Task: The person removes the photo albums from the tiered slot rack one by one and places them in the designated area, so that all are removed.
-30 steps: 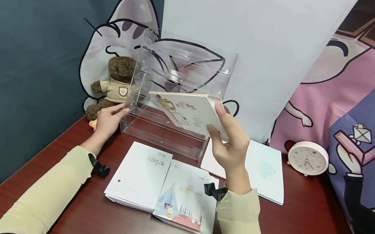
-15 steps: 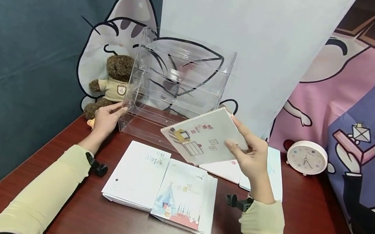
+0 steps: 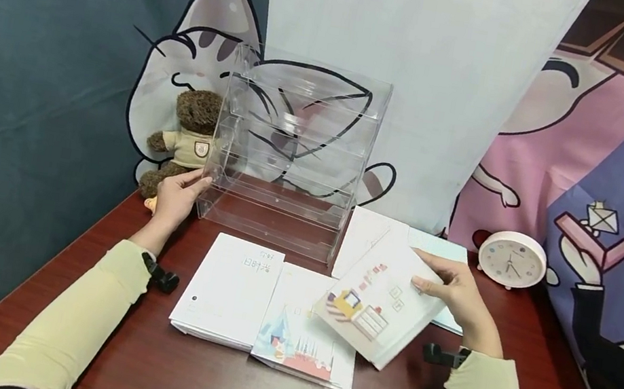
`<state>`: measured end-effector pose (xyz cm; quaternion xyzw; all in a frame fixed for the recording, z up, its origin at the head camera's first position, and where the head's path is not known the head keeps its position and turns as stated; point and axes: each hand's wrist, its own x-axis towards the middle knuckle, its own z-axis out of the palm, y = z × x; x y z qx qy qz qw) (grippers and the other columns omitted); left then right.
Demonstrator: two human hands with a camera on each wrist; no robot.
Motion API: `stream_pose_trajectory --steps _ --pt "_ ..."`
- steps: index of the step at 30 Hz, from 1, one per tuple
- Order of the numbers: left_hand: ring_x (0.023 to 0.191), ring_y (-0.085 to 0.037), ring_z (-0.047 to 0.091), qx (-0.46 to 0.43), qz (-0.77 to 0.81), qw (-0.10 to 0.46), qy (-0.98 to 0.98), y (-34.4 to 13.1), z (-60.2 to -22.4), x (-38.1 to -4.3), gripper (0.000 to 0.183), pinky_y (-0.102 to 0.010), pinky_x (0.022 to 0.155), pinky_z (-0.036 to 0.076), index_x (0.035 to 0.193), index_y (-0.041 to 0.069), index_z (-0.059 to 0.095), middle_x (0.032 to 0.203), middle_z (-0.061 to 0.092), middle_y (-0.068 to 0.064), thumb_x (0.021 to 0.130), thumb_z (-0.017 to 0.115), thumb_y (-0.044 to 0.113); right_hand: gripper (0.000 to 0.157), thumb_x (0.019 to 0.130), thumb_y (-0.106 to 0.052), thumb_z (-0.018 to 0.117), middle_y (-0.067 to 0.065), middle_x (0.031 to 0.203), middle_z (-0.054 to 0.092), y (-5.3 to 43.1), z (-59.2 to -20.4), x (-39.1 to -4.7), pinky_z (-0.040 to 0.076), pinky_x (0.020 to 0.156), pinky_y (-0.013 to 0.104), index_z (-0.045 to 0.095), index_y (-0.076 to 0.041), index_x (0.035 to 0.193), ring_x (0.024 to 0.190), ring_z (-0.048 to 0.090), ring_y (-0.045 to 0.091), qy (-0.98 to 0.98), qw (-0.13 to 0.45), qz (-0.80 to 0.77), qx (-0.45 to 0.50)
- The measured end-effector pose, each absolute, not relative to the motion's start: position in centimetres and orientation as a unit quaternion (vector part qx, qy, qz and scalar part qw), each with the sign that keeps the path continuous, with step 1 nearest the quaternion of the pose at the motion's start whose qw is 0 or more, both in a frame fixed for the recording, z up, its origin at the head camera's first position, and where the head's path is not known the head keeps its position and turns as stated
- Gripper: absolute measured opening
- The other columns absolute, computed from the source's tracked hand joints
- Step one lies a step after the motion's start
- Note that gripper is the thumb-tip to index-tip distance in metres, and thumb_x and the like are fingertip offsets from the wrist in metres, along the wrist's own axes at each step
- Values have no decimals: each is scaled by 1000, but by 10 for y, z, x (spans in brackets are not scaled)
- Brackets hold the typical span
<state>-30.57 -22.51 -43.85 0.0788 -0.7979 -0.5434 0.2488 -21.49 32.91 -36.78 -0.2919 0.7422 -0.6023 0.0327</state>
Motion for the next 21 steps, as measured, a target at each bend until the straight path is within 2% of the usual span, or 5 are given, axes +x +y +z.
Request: stream_pose_trajectory --steps 7,14,21 --pt "112 -30 66 73 -548 244 -797 -228 -437 -306 40 -45 97 50 125 20 74 116 73 -12 89 77 38 52 92 18 47 11 107 75 356 -388 -221 59 64 46 64 -5 136 81 75 29 691 179 -642 -281" --pt "111 -29 66 77 -550 238 -797 -226 -438 -305 39 -45 97 50 125 22 73 116 73 -12 89 77 38 55 94 18 43 11 110 75 364 -396 -224 59 65 45 63 -9 138 83 75 28 662 211 -658 -290" --pt "108 -29 67 70 -545 242 -800 -226 -438 -305 39 -46 93 51 125 22 73 116 73 -12 90 77 37 53 99 10 49 8 104 75 374 -403 -219 60 61 45 59 -16 144 79 75 28 725 190 -614 -248"
